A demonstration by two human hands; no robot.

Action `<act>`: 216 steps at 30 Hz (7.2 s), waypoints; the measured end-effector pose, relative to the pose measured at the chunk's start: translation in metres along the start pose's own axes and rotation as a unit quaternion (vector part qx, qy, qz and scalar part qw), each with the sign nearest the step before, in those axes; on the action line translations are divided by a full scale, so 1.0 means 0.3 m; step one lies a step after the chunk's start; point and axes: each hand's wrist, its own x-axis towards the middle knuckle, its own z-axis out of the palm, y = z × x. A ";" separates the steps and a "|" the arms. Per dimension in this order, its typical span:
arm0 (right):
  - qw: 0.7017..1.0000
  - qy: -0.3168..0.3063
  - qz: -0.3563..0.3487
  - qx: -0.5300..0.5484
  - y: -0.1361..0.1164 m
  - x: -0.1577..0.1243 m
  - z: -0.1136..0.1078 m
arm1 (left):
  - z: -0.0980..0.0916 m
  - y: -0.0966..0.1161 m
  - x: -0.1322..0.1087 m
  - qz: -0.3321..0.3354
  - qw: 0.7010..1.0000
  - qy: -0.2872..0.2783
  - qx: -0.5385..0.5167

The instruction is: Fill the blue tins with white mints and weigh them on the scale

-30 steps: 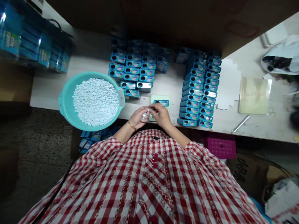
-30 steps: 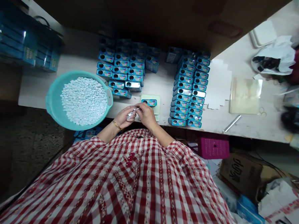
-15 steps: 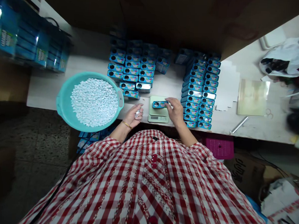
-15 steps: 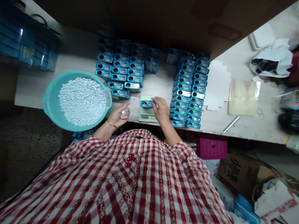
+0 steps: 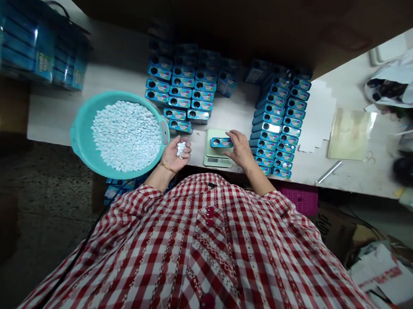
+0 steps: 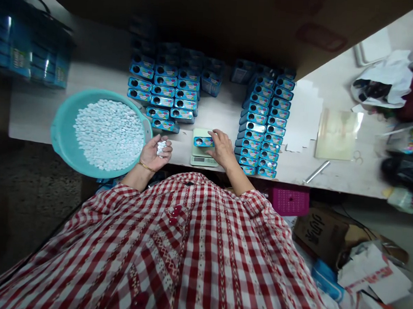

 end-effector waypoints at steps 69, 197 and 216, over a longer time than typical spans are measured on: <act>0.979 0.128 -0.025 0.157 -0.088 0.128 -0.087 | -0.099 -0.099 -0.047 -0.025 0.997 0.074 -0.020; 0.999 0.016 -0.046 -0.022 -0.159 0.034 0.002 | 0.013 -0.172 0.032 -0.007 0.996 0.090 -0.011; 0.967 -0.149 -0.196 -0.067 -0.410 -0.106 0.104 | -0.140 -0.209 -0.063 -0.097 0.994 0.030 -0.034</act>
